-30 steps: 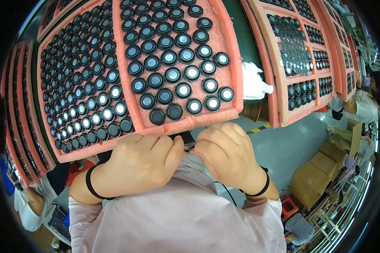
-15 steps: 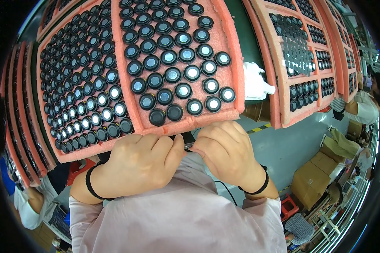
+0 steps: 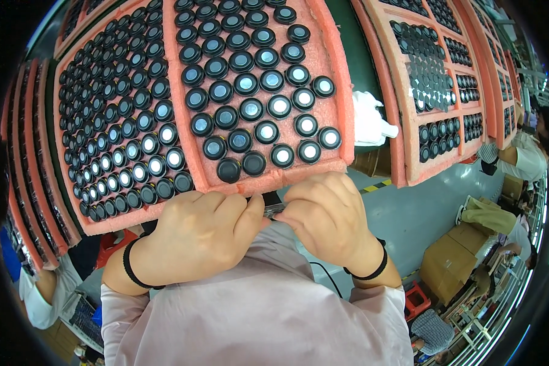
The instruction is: The person wipes the round components in a tray with a cloth and then peels small black stickers from a plastic sheet, pressing them onto the center of each component.
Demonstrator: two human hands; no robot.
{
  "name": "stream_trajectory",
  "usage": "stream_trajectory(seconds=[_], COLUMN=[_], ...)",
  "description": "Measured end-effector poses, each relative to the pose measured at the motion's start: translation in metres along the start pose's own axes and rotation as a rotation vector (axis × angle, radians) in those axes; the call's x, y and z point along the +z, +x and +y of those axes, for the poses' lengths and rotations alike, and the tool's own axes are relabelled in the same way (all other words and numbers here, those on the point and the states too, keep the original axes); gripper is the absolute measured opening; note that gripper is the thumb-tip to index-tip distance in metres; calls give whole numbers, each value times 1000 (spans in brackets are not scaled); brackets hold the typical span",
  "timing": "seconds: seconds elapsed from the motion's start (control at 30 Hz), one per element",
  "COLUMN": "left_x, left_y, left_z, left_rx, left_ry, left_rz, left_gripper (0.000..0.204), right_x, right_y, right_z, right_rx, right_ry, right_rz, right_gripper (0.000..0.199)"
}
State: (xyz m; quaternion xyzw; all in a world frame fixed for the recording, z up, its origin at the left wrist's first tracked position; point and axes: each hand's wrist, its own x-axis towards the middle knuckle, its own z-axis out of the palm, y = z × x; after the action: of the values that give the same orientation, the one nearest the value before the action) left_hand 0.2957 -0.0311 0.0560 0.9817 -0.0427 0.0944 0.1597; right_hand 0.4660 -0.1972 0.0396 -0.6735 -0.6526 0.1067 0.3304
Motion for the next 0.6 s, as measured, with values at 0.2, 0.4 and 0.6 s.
stream_trajectory(seconds=[0.2, 0.4, 0.6], left_x=[1, 6, 4], left_y=[0, -2, 2], left_z=[1, -2, 1], left_rx=[-4, -56, -37], left_ry=[17, -56, -54], left_rz=[0, 1, -60], left_gripper=[26, 27, 24], right_x=[-1, -10, -15], right_y=[3, 0, 16], right_z=[-3, 2, 7], right_rx=[21, -180, 128], right_ry=[-67, -129, 186], right_rz=[13, -28, -10], right_gripper=[33, 32, 22])
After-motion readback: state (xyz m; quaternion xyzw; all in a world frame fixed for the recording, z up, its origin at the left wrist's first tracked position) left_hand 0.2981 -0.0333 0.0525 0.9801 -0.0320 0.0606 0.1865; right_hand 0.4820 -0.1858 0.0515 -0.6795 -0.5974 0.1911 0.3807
